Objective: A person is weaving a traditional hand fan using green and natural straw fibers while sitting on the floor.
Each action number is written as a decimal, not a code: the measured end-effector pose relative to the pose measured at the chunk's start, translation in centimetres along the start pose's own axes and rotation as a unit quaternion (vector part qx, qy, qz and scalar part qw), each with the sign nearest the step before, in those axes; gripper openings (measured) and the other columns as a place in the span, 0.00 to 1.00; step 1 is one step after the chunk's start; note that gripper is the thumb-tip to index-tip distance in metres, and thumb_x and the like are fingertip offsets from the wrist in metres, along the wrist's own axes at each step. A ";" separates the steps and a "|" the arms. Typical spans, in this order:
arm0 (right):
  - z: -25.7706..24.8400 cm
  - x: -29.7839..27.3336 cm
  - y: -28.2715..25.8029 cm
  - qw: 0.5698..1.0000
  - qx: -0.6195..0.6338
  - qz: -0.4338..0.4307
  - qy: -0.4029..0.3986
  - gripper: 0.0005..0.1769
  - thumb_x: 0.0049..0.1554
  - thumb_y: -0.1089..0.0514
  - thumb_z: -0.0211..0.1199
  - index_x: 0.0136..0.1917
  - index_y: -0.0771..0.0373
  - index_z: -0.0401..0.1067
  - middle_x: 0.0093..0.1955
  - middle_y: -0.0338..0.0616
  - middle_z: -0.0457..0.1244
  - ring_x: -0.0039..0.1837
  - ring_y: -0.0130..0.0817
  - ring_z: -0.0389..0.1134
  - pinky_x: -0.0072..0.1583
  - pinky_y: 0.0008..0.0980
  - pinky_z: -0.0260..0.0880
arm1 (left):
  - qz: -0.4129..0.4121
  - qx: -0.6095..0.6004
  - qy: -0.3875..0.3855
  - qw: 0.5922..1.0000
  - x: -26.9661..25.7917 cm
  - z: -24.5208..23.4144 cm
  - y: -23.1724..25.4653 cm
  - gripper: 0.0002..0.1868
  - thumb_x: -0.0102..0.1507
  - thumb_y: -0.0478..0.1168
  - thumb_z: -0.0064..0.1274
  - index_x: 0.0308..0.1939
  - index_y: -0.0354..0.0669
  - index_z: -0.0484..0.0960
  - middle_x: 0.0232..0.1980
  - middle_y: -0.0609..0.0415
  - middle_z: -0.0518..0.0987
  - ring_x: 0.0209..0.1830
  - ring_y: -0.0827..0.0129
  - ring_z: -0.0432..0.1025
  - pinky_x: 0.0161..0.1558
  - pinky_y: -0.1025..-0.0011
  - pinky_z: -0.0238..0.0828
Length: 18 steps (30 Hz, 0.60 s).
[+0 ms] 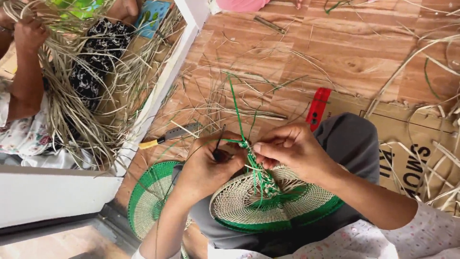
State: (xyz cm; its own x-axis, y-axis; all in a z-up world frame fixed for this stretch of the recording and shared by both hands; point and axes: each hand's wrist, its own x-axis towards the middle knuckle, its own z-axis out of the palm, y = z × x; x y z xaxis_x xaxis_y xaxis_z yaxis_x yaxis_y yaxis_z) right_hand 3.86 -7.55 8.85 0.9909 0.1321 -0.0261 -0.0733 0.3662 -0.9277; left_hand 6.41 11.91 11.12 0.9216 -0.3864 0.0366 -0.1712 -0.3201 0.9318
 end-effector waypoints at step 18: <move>2.9 -0.9 1.2 0.661 -0.519 -0.537 0.072 0.08 0.53 0.70 0.65 0.34 0.60 0.75 0.33 0.43 0.63 0.29 0.32 0.62 0.33 0.25 0.69 | -0.040 0.015 0.048 0.998 -0.5 -0.3 0.6 0.08 0.56 0.37 0.66 0.29 0.33 0.87 0.22 0.46 0.82 0.15 0.79 0.61 0.15 0.78 0.64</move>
